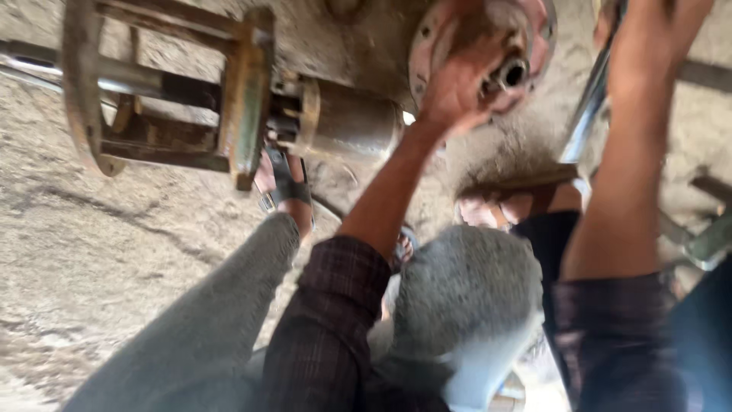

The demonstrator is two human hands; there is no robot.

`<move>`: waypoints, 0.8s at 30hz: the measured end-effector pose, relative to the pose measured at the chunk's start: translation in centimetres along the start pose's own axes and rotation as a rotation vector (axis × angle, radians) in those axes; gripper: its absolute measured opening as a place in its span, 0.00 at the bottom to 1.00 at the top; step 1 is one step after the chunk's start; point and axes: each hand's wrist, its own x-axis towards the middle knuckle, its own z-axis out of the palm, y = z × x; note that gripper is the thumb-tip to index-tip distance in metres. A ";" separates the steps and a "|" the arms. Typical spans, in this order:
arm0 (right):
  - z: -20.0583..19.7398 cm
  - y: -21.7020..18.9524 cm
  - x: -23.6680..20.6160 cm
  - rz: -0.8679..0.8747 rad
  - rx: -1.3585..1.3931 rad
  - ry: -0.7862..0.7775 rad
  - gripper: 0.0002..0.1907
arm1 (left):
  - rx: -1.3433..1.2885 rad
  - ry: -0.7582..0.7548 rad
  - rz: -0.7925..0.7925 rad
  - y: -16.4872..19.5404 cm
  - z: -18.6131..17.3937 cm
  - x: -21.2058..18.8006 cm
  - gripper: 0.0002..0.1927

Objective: The person sits on the ground and fits a cylindrical metal pump housing onto a horizontal shaft assembly. They hold the housing with one hand and strike it with a hammer to seat it, repositioning the part and steadying the shaft between blows, while a second person assists by holding the assembly.

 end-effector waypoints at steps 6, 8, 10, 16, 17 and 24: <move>2.4 1.6 -13.2 0.244 0.256 0.220 0.14 | -0.049 -0.085 0.089 -1.4 -0.9 0.5 0.39; 3.3 3.5 -15.7 0.326 -0.174 0.197 0.15 | -0.041 -0.056 0.120 -1.4 -1.1 0.6 0.38; 3.9 4.5 -16.6 0.012 -0.336 0.132 0.14 | 0.003 -0.033 0.177 -1.3 -1.2 0.3 0.39; 3.6 1.2 -14.6 -0.024 -0.426 -0.025 0.14 | -0.011 -0.247 -0.007 -1.3 -1.8 0.1 0.30; 3.3 0.7 -14.4 -0.042 -0.396 -0.033 0.15 | -0.058 -0.110 0.114 -1.4 -1.7 0.4 0.33; 2.4 2.4 -16.4 0.239 0.700 0.389 0.18 | -0.028 -0.039 0.177 -2.2 -1.2 -0.9 0.32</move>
